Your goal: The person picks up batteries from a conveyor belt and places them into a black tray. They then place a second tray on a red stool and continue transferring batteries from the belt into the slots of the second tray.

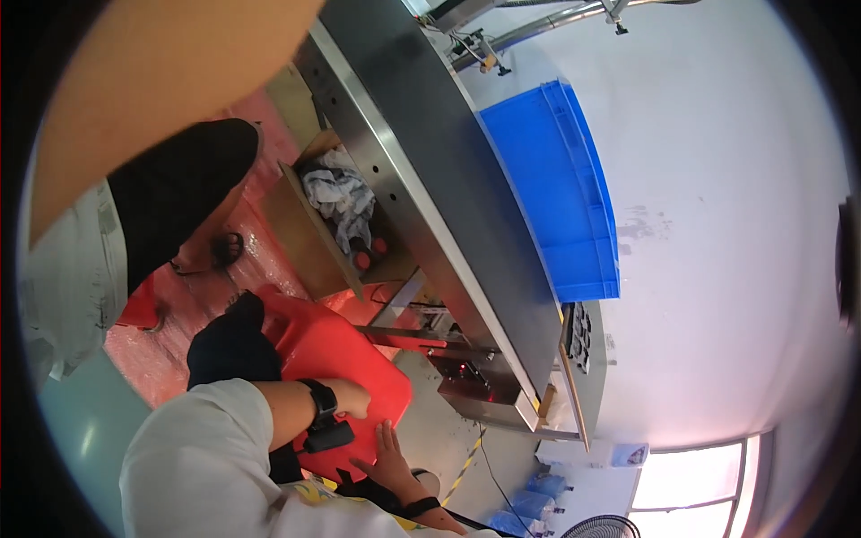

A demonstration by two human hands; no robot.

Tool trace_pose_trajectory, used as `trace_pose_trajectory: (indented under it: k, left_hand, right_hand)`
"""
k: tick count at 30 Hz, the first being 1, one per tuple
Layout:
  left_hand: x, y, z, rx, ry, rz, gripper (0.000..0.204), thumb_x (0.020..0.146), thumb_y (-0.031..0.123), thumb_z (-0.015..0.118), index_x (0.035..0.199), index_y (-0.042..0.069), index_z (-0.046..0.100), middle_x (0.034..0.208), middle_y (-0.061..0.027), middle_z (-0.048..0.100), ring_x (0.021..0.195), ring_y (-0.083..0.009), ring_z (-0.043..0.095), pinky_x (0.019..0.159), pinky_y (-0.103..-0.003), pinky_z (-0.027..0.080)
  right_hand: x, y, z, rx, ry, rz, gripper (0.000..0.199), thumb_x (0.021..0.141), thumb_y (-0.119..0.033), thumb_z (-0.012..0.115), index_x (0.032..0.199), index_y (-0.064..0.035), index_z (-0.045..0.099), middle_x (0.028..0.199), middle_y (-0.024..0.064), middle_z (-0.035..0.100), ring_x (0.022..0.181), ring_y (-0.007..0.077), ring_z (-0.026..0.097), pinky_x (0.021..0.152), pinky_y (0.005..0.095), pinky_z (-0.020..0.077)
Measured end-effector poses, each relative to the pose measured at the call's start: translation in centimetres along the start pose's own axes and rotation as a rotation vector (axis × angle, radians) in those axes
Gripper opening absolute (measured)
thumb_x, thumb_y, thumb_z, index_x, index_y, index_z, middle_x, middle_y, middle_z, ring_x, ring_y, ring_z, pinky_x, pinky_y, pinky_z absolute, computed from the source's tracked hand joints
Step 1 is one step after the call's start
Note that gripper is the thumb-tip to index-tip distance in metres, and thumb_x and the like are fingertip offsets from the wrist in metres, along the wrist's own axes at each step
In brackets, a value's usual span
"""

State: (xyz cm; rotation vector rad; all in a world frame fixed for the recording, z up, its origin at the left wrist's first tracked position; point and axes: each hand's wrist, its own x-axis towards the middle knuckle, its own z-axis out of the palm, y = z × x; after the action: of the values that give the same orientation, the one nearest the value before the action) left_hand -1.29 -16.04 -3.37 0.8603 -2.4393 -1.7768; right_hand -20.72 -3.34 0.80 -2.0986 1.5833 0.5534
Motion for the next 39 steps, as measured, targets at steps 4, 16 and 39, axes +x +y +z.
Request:
trace_pose_trajectory:
  k: [4, 16, 39]
  left_hand:
    - [0.6, -0.7, 0.5, -0.071, -0.060, -0.075, 0.028, 0.075, 0.023, 0.052, 0.078, -0.002, 0.064, 0.070, -0.0186, 0.063, 0.066, -0.0308, 0.063, 0.059, -0.042, 0.049]
    - [0.5, -1.2, -2.1, -0.173, -0.035, -0.104, 0.046, 0.083, 0.042, 0.050, 0.072, -0.003, 0.060, 0.059, -0.0165, 0.058, 0.058, -0.0286, 0.059, 0.058, -0.040, 0.045]
    - [-0.7, 1.3, -4.1, -0.509, -0.376, -0.061, 0.048, 0.087, 0.047, 0.050, 0.080, 0.001, 0.063, 0.077, -0.0079, 0.065, 0.070, -0.0165, 0.061, 0.066, -0.030, 0.049]
  right_hand:
    - [-0.2, -0.6, 0.1, 0.005, 0.003, 0.024, 0.099, 0.074, -0.056, 0.061, 0.135, 0.0099, 0.020, 0.142, 0.0303, 0.013, 0.133, 0.0441, 0.014, 0.108, 0.0427, 0.0225]
    - [-0.1, -0.3, -0.2, -0.049, 0.039, 0.034, 0.100, 0.072, -0.051, 0.066, 0.135, 0.0108, 0.018, 0.142, 0.0316, 0.012, 0.133, 0.0426, 0.014, 0.108, 0.0418, 0.0227]
    - [-0.2, -1.2, -1.0, -0.002, -0.059, 0.118, 0.104, 0.070, -0.049, 0.067, 0.138, 0.0077, 0.012, 0.145, 0.0278, 0.005, 0.134, 0.0419, 0.012, 0.106, 0.0418, 0.0280]
